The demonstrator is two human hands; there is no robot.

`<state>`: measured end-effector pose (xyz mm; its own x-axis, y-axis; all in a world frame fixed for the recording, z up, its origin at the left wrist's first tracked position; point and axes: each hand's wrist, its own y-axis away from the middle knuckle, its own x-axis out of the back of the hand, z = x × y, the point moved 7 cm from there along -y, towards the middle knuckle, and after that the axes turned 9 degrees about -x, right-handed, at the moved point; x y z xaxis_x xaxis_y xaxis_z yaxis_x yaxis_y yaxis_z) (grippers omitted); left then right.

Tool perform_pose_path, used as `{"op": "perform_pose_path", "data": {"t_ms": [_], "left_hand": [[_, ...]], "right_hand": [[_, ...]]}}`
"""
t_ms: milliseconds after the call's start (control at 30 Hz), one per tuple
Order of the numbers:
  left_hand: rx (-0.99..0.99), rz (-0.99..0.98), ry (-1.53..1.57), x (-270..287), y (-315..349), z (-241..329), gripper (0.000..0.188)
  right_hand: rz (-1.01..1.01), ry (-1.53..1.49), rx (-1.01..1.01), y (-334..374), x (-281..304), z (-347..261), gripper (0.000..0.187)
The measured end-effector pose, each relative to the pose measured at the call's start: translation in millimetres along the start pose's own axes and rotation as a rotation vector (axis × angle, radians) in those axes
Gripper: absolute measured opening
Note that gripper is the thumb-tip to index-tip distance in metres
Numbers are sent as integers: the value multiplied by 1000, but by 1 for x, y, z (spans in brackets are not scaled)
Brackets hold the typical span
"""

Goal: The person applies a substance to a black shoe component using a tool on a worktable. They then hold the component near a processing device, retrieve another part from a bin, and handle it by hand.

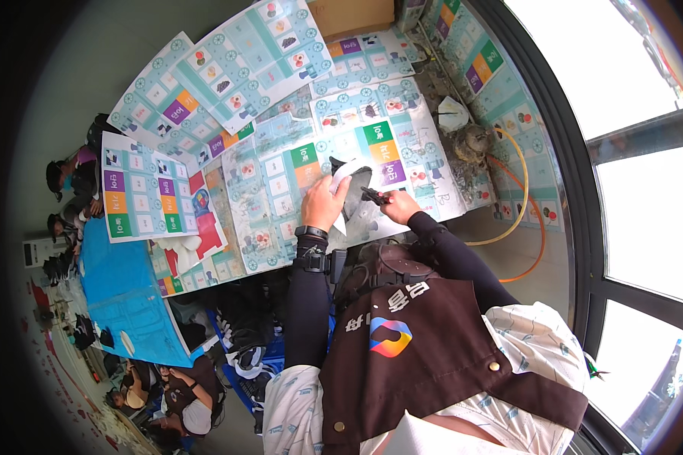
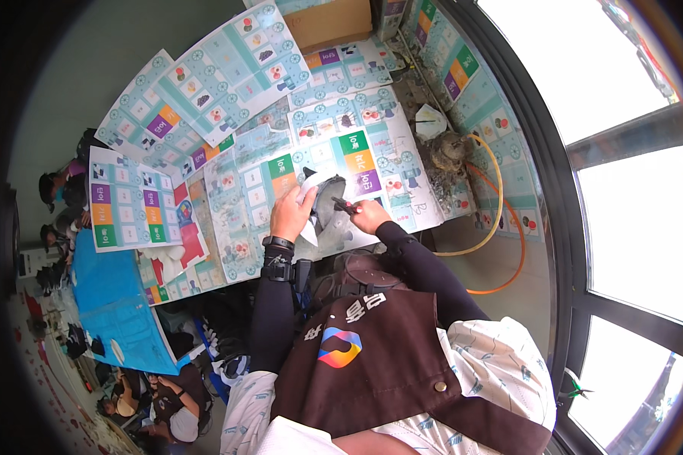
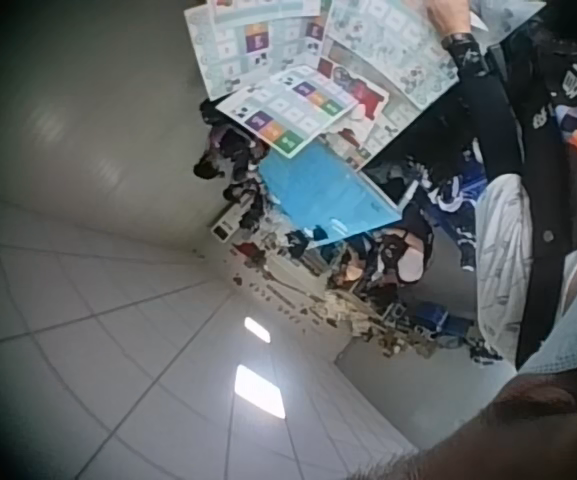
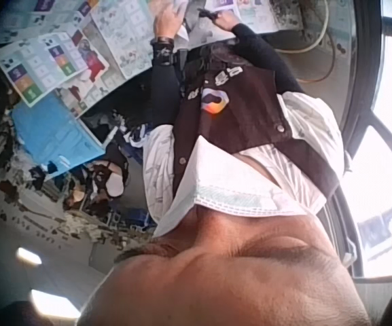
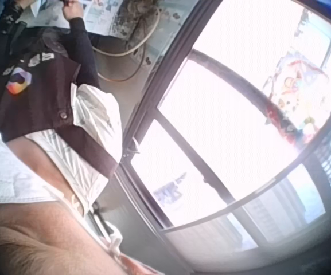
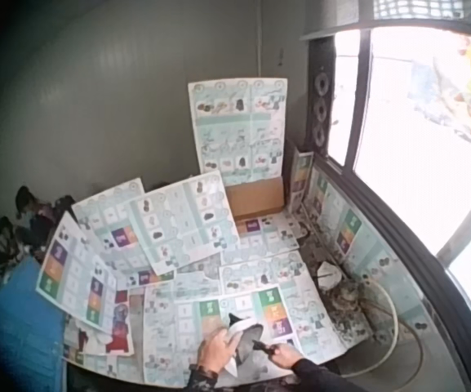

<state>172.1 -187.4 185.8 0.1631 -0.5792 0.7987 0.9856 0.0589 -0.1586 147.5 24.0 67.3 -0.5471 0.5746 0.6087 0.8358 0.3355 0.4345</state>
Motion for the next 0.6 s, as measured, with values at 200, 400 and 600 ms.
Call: {"op": "perform_pose_path", "data": {"t_ms": [200, 400, 600], "left_hand": [[47, -65, -12, -4, 7, 5, 55], [43, -43, -33, -4, 14, 11, 55], [52, -52, -45, -8, 14, 13, 53]], "right_hand": [[-10, -23, 33, 5, 2, 2, 29], [1, -72, 35, 10, 6, 2, 28], [80, -68, 20, 7, 16, 7, 28]]}}
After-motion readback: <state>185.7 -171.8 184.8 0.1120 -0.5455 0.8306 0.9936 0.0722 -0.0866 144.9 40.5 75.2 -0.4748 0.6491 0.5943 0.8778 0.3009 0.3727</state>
